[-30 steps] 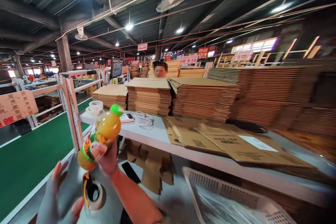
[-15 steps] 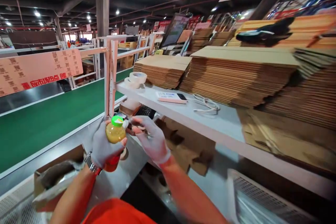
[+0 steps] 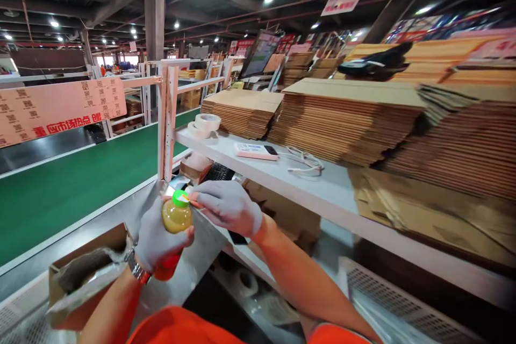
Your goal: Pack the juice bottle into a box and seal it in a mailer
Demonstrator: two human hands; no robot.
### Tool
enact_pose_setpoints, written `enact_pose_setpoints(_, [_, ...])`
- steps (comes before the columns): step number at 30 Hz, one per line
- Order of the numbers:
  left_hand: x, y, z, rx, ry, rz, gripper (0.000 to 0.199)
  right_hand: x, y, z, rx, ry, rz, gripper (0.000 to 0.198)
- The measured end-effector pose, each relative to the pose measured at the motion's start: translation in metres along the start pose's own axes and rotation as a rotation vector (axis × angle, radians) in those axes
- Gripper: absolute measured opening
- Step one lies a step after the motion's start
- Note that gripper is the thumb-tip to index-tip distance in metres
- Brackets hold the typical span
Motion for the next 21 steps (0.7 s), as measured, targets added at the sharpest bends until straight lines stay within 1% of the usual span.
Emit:
enact_pose_setpoints(3, [-0.001, 0.002, 0.002, -0.024, -0.043, 0.001, 0.065, -0.004, -0.002, -0.002, -0.026, 0.085, -0.065, 0.018])
enact_pose_setpoints(5, [-0.003, 0.004, 0.003, -0.036, -0.038, -0.007, 0.066, -0.005, -0.002, -0.004, -0.013, 0.096, -0.089, 0.018])
enact_pose_setpoints(8, [-0.005, 0.005, 0.007, -0.071, -0.022, -0.022, 0.066, -0.004, -0.001, -0.005, -0.016, 0.079, -0.097, 0.016])
enact_pose_setpoints(12, [-0.004, 0.006, 0.006, -0.055, -0.056, -0.023, 0.066, -0.002, -0.001, -0.005, -0.016, 0.078, -0.093, 0.016])
enact_pose_setpoints(17, [-0.006, 0.008, 0.009, -0.091, -0.035, -0.042, 0.066, 0.000, -0.002, -0.004, -0.021, 0.070, -0.085, 0.016])
enact_pose_setpoints(21, [-0.012, 0.008, 0.010, -0.112, -0.044, -0.053, 0.066, 0.003, 0.000, -0.001, -0.059, 0.082, -0.069, 0.022])
Point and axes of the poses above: each hand's wrist, its own y-axis away from the middle knuckle, its own z-axis out of the palm, x = y × z, the point moved 10 cm from there along -y, towards the middle knuckle, and after that the axes turned 13 degrees about y, right-handed, at the moved point
